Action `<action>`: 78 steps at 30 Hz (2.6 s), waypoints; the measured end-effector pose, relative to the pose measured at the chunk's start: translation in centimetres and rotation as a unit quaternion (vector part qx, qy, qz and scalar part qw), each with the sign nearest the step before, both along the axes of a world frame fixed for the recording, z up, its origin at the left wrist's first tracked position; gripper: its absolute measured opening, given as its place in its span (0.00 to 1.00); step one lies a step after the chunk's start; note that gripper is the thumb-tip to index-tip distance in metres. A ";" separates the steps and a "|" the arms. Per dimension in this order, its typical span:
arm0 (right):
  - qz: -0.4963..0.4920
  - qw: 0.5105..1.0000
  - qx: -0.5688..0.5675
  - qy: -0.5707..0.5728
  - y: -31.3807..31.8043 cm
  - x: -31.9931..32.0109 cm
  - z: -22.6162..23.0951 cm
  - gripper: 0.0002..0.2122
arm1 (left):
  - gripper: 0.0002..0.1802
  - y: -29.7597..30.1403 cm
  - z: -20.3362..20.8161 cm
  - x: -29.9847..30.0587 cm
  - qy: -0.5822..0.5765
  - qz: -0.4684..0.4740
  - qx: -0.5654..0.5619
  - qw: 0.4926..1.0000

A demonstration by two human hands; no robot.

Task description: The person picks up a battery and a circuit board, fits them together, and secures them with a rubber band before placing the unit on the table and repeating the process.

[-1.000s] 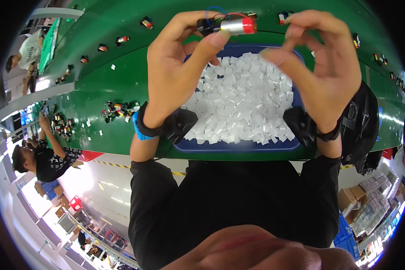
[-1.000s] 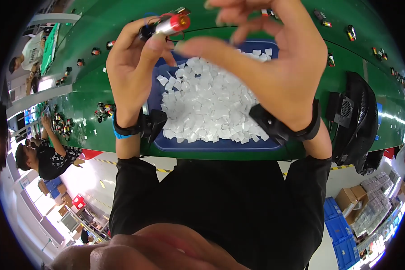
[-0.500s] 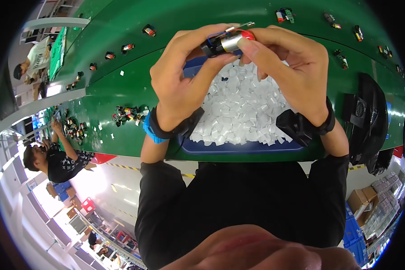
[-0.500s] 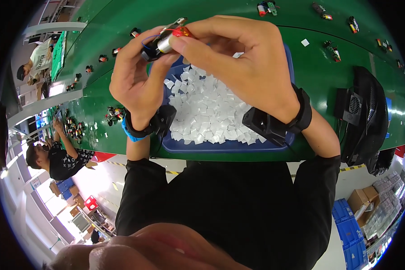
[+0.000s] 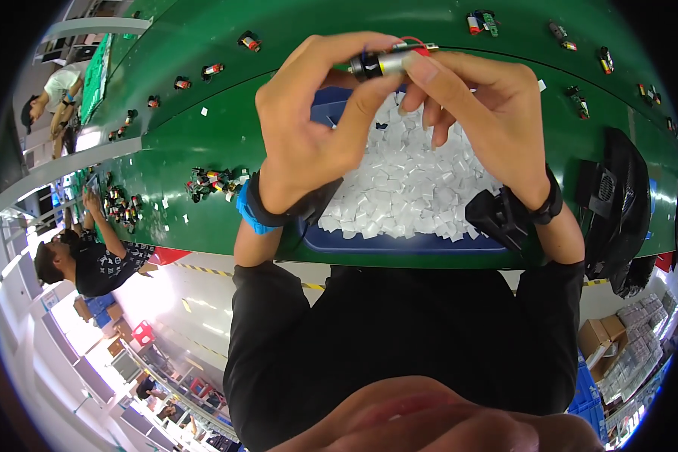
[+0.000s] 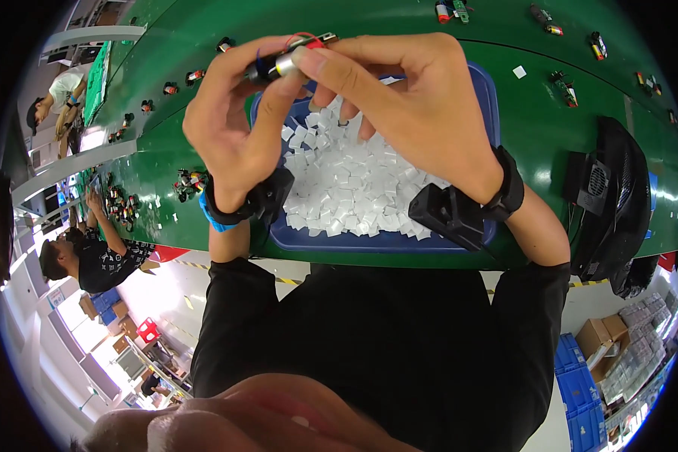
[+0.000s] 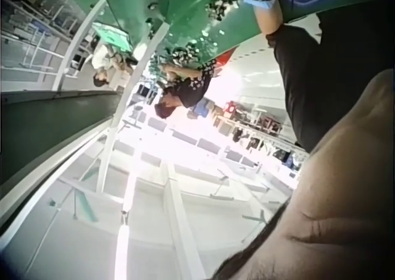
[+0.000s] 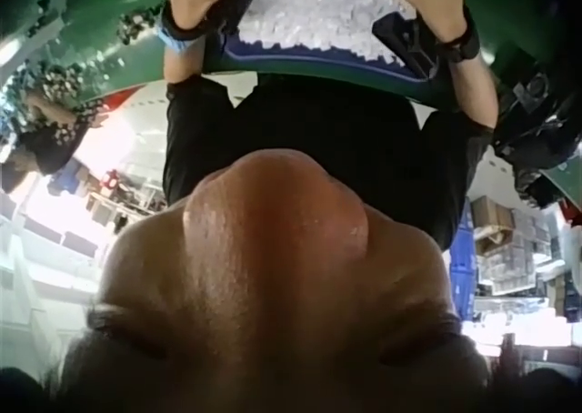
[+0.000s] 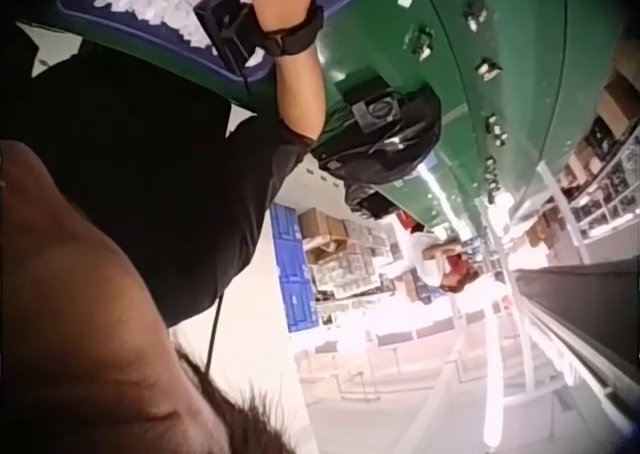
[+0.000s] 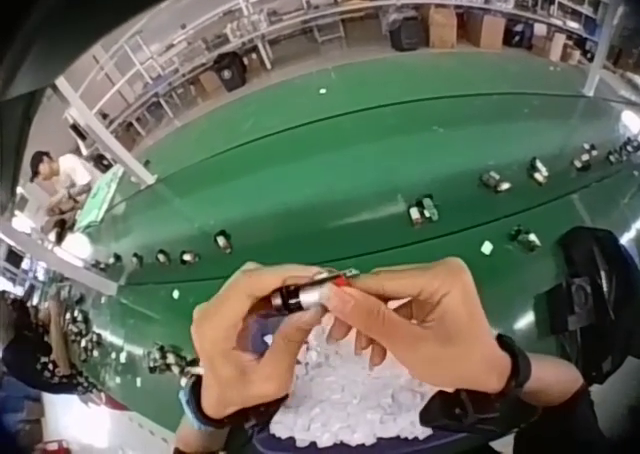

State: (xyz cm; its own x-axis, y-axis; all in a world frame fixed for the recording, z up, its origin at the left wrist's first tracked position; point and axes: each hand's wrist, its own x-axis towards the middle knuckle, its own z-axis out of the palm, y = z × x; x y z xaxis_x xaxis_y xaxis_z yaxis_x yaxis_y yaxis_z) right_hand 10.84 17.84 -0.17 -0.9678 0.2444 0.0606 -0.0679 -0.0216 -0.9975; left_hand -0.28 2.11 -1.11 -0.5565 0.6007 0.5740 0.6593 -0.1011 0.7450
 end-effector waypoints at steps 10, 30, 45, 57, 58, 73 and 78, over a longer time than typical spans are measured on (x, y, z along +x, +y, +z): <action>0.024 1.000 0.009 -0.010 0.4 -0.2 -0.6 0.14 | 0.14 0.2 0.3 -2.2 -0.264 -0.070 -0.064 0.960; 0.026 0.983 0.059 0.170 -1.5 1.7 1.3 0.09 | 0.18 -33.0 -3.6 -16.9 0.033 0.128 -0.555 0.821; 0.089 0.992 0.071 0.050 -2.5 2.2 1.5 0.08 | 0.08 -18.9 1.6 -3.9 -0.068 0.229 -0.280 0.930; -0.004 0.979 0.196 0.053 -2.4 0.8 0.1 0.18 | 0.13 0.1 2.1 -0.8 -0.292 -0.065 0.036 0.954; -0.013 0.981 0.187 0.042 -1.7 0.9 -0.1 0.18 | 0.13 0.4 1.9 -0.8 -0.306 -0.088 0.032 0.947; -0.029 0.998 -0.028 0.045 -0.1 -0.3 -0.5 0.13 | 0.08 1.9 1.9 1.7 -0.250 0.012 0.141 0.958; -0.084 0.994 0.033 0.056 -0.6 -0.2 0.1 0.12 | 0.13 1.5 0.9 0.5 -0.076 0.035 0.002 0.997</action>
